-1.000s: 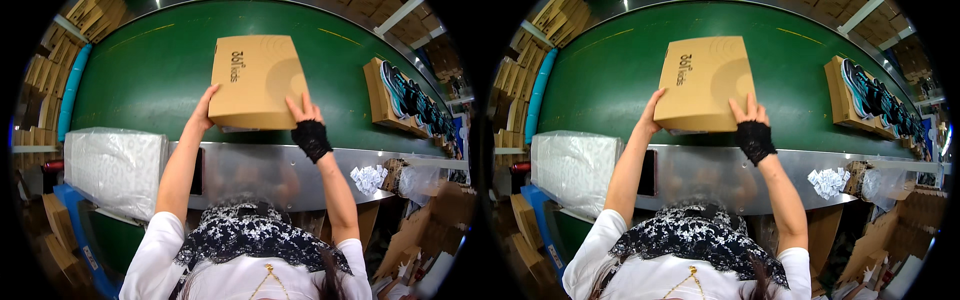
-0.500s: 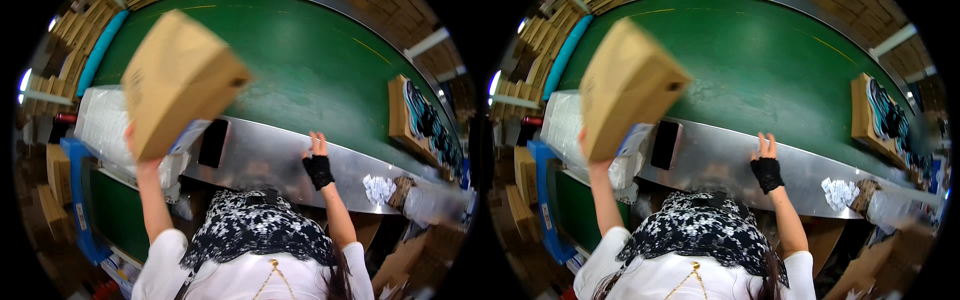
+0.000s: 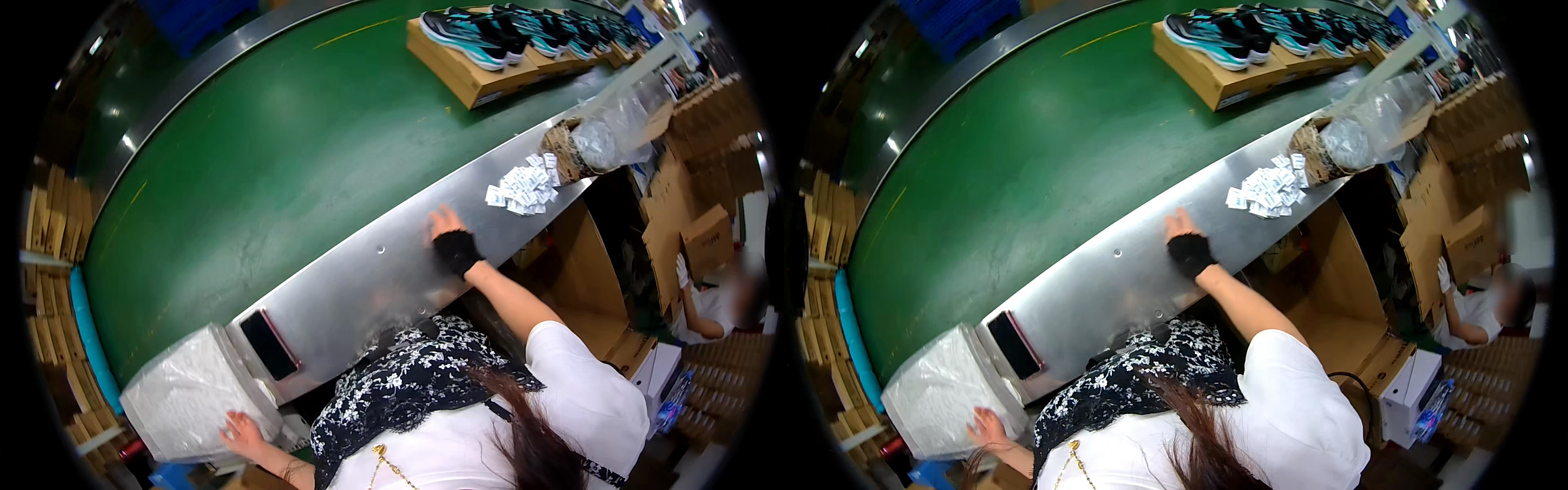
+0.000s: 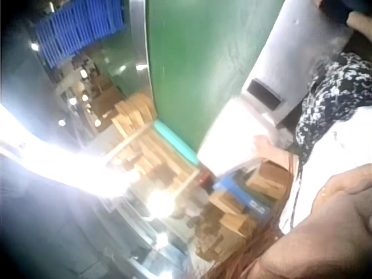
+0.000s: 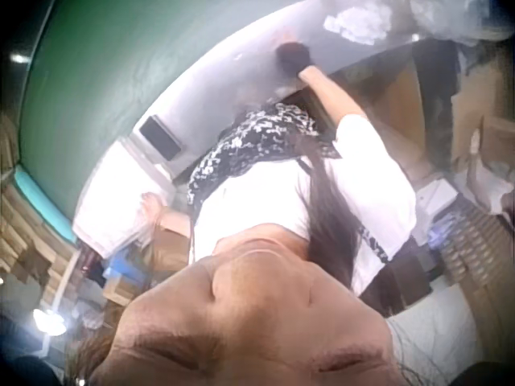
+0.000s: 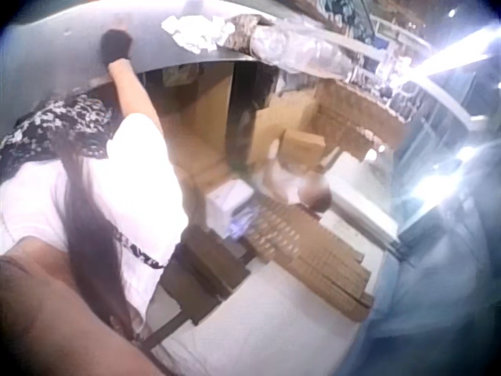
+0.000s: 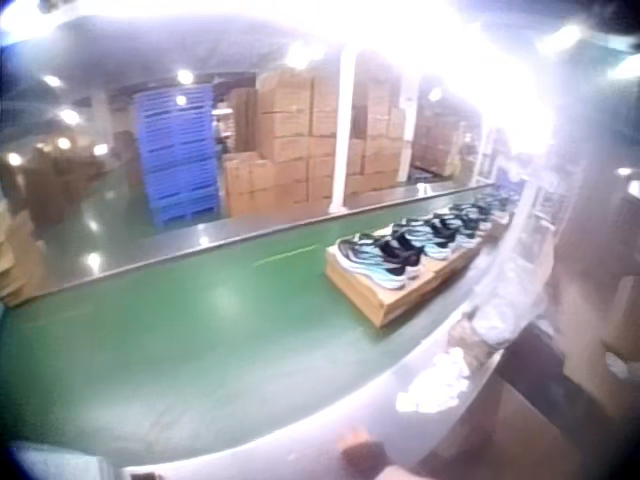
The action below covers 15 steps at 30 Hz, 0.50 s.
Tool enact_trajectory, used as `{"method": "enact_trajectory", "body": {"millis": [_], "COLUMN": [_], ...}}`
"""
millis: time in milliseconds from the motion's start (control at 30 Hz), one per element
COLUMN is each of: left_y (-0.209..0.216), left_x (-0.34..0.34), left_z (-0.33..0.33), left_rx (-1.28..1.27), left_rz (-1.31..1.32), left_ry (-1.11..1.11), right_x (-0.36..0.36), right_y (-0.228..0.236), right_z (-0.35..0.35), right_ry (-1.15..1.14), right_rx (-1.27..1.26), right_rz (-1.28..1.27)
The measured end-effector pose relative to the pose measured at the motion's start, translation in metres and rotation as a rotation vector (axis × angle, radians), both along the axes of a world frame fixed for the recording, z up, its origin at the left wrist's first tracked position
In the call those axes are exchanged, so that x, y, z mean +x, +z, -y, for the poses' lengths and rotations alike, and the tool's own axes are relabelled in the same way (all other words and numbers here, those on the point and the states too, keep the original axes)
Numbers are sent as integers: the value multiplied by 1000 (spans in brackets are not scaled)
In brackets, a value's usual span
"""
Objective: The person places pairs of sneakers into cardboard boxes on a conveyor belt. They line the boxes with white tissue paper, insert the shoes, and close the boxes. The process is repeated for multiple pairs of shoes, including black and teal sneakers and pink and black sneakers.
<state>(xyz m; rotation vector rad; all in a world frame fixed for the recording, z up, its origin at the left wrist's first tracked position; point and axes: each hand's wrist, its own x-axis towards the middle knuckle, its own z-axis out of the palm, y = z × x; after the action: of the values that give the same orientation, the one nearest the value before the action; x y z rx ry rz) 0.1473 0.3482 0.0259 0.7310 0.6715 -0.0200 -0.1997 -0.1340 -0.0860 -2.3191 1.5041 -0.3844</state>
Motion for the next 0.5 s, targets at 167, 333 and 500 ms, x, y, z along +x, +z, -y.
{"method": "enact_trajectory", "body": {"millis": [167,333,500], "left_y": [-16,-7,4], "left_x": [-2,-88,-145], "left_z": [168,284,334], "left_rx": [50,-40,83], "left_rz": [-32,-116,-11], "left_ry": [-868,-1456,-1977], "right_x": [-68,-54,-32], "right_y": [4,28,7], "right_z": [41,18,-12], "right_ry": [-212,-158,15], "right_rx": [-84,1,-101], "right_rz": [-199,-112,191]}}
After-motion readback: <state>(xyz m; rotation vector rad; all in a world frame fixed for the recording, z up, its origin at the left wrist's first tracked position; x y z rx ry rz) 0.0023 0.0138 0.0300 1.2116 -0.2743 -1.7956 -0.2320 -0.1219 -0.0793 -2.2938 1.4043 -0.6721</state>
